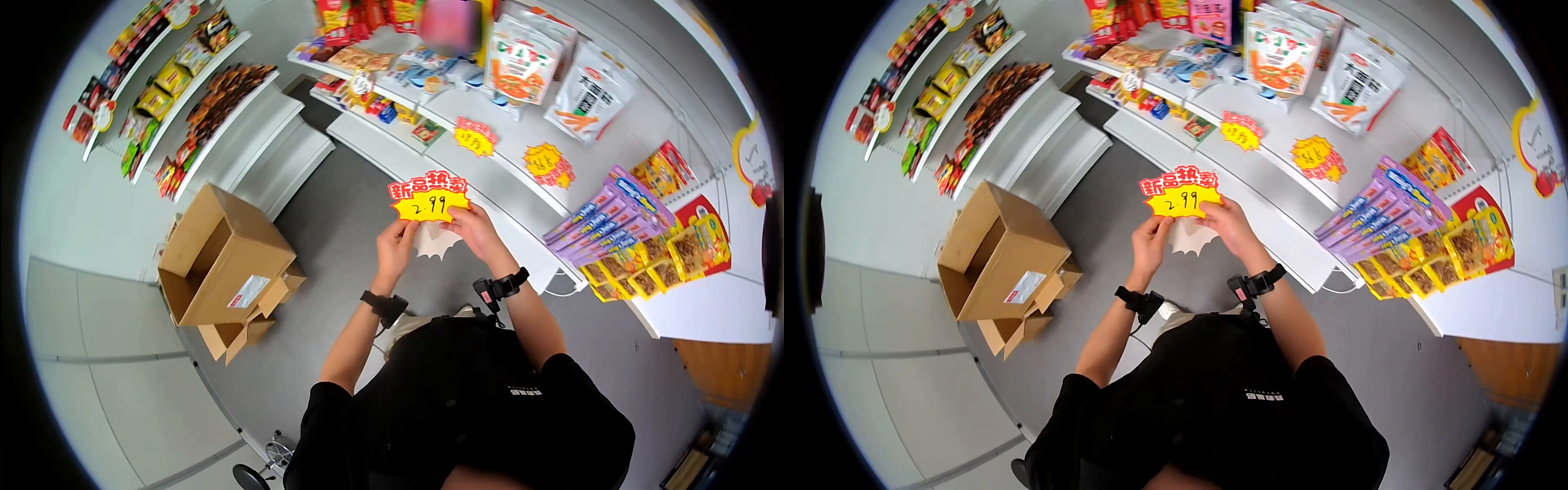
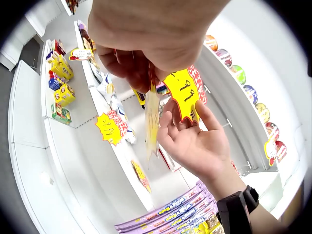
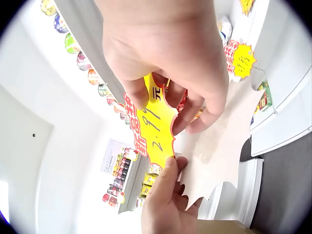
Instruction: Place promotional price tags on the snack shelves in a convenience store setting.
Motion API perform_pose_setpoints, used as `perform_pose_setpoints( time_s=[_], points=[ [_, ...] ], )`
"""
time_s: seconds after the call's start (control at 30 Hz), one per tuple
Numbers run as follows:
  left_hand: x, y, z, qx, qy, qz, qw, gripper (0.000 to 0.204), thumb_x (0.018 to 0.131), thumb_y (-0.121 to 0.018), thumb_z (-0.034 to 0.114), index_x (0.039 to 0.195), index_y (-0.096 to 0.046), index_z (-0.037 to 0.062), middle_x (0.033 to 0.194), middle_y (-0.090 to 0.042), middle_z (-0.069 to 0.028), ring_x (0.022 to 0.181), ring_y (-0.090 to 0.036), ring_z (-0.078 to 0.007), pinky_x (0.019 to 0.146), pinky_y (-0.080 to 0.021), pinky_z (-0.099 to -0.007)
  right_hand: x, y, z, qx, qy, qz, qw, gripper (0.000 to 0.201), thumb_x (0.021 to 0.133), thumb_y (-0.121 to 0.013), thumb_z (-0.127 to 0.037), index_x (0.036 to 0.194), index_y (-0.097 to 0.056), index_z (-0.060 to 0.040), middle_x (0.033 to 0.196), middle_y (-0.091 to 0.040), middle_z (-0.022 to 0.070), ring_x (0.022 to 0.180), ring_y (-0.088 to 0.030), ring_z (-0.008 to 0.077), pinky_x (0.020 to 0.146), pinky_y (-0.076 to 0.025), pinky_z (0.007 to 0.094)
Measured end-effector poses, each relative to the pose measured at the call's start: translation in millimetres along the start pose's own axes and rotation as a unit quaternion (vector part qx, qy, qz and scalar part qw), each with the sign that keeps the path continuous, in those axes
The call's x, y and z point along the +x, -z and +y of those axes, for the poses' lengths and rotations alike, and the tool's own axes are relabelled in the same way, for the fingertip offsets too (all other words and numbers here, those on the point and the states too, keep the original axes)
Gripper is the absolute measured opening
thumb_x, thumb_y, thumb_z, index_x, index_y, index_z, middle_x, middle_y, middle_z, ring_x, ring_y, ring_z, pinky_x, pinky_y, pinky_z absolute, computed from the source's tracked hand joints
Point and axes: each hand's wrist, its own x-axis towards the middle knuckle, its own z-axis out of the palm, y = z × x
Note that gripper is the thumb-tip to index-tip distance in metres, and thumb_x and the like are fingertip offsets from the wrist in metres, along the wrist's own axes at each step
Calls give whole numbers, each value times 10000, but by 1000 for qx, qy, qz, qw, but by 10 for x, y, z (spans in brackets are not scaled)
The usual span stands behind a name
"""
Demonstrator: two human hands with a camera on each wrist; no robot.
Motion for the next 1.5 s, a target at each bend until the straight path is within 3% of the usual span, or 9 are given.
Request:
perform_pose_setpoints(
  time_s=[0.1,0.37,0.7,1.1,1.37,1.5],
  points=[
    [39,433,-86,21,19,-1,1000,193,898,-595,157,900,-656,-27,717,-624,-21,651,-495,-50,574,-411,-227,224,-348,229,27,-26,-27,999,277,881,-552,-93,1143,-543,-2,1091,-608,85,960,-597,172,836,-501,326],
    [189,1533,-283,31,37,62,997,183,874,-611,150,904,-653,-26,723,-638,-65,656,-523,-68,586,-430,-245,834,-1285,886,-42,-63,-63,995,267,889,-564,-110,1151,-554,-62,1084,-616,53,927,-601,148,771,-493,277],
    [369,2700,-701,58,37,142,987,168,871,-612,140,898,-652,-21,703,-624,-60,641,-528,-69,581,-433,-241,1454,-2417,1559,-11,-91,-115,989,244,883,-564,-80,1122,-571,-31,1070,-617,63,939,-596,158,798,-494,295],
    [1043,3192,-983,49,56,195,978,171,874,-610,143,899,-654,-21,684,-609,-48,620,-517,-72,563,-426,-243,2417,-2919,1797,24,-139,-137,980,240,875,-585,-75,1110,-559,-34,1072,-601,69,961,-586,184,842,-483,332],
    [2045,3471,-1261,60,63,225,970,177,879,-612,146,872,-651,-26,650,-583,-23,582,-498,-59,529,-413,-233,3570,-3236,1683,-8,-155,-172,973,243,862,-620,-103,1098,-577,-59,1034,-614,40,924,-580,148,775,-464,284],
    [2595,3485,-1239,46,63,254,964,178,878,-614,145,859,-645,-29,640,-581,-25,568,-501,-61,513,-412,-232,4234,-3313,1560,-22,-155,-212,965,232,873,-591,-91,1103,-566,-79,1061,-609,39,955,-571,152,794,-458,305]
  ],
)
